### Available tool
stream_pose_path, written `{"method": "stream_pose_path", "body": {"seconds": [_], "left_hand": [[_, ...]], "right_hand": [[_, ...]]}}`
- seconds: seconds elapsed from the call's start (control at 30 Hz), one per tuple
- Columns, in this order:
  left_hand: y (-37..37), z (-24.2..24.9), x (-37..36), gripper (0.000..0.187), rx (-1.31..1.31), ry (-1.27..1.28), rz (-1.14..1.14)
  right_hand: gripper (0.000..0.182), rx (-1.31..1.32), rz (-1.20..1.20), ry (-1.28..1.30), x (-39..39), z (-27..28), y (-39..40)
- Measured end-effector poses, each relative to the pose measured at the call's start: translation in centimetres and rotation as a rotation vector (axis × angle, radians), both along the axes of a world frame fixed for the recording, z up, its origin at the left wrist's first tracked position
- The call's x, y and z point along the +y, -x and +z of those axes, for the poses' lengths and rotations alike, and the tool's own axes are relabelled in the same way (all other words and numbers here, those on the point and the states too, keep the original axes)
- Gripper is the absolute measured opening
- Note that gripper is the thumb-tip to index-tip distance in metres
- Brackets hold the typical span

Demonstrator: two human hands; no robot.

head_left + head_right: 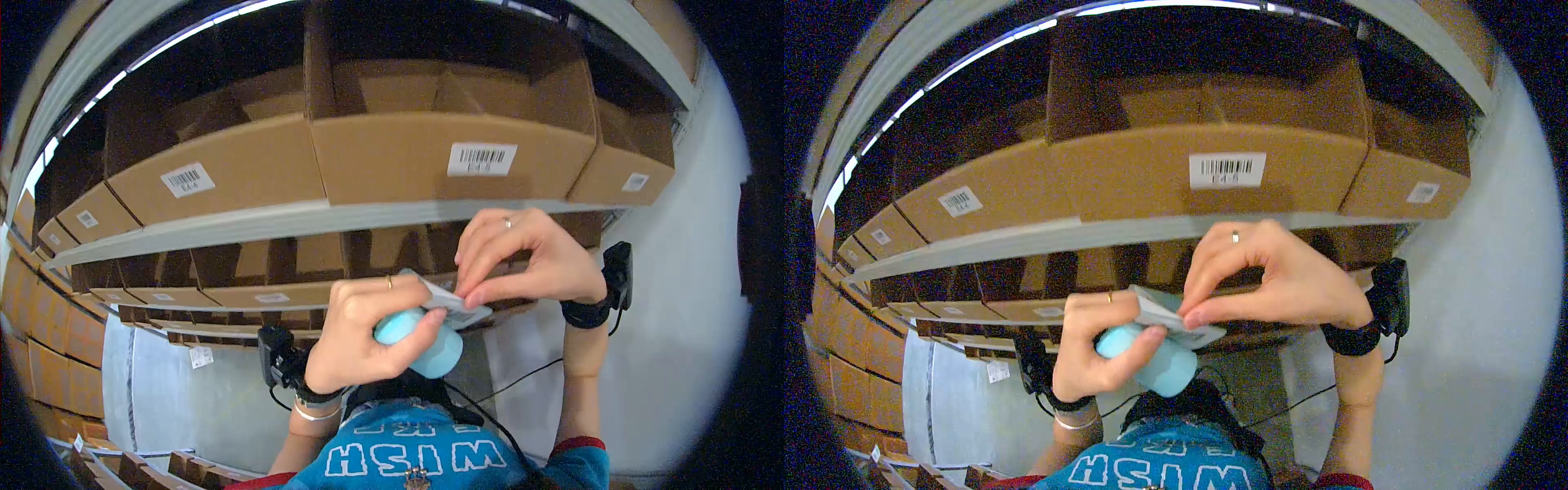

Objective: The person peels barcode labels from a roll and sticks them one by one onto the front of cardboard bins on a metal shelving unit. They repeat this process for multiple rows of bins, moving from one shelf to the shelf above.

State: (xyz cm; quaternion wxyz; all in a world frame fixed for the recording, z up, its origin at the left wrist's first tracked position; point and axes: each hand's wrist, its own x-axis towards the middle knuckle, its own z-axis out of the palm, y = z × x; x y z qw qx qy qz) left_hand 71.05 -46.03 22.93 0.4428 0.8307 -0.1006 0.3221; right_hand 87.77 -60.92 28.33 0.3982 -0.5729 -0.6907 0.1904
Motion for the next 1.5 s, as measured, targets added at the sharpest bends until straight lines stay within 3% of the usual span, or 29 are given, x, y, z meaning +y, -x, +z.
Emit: {"method": "stream_pose_path", "body": {"seconds": [0.3, 0.37, 0.5, 0.57, 0.67, 0.73, 0.77, 0.83, 0.93, 1.3, 1.5], "left_hand": [[-1.6, 0.1, -1.1, 0.01, -0.07, -0.037, 0.036], [-0.9, 2.5, -2.1, 0.011, -0.019, 0.017, 0.007], [-1.0, 2.0, -2.1, 0.01, -0.093, 0.049, 0.041], [-1.2, 1.9, -1.8, 0.011, -0.115, 0.139, 0.076], [-1.3, 1.1, -1.0, 0.01, -0.085, 0.189, 0.111], [-1.4, 1.4, -0.6, 0.011, -0.089, 0.172, 0.133], [-1.4, 1.4, -0.5, 0.011, -0.089, 0.164, 0.144], [-1.5, 1.0, -0.1, 0.012, -0.097, 0.126, 0.181], [-1.6, 1.1, 0.5, 0.012, -0.08, 0.136, 0.186], [-2.0, -0.7, 1.9, 0.012, -0.096, 0.13, 0.33], [-2.1, 0.6, 1.5, 0.011, -0.071, 0.154, 0.264]], "right_hand": [[0.007, -0.103, 0.251, -0.006, 0.2, 2.5, -3.3], [0.008, -0.155, 0.259, 0.022, 0.0, 3.6, -3.5], [0.008, -0.277, 0.116, -0.016, -0.7, 6.7, -4.0], [0.006, -0.501, -0.017, -0.287, -1.4, 9.5, -4.5], [0.004, -0.541, -0.564, -0.673, -2.6, 13.2, -3.8], [0.008, -0.825, -0.913, -1.258, -0.6, 15.4, -5.2], [0.008, -0.982, -0.974, -1.517, 0.3, 16.5, -6.4], [0.013, -1.437, -0.987, -1.726, 1.0, 18.1, -8.1], [0.019, -1.769, -0.922, -1.751, 2.3, 19.7, -8.4], [0.027, -1.774, -0.853, -1.714, 3.8, 20.6, -10.9], [0.024, -1.764, -0.825, -1.627, 3.8, 20.6, -10.2]]}}
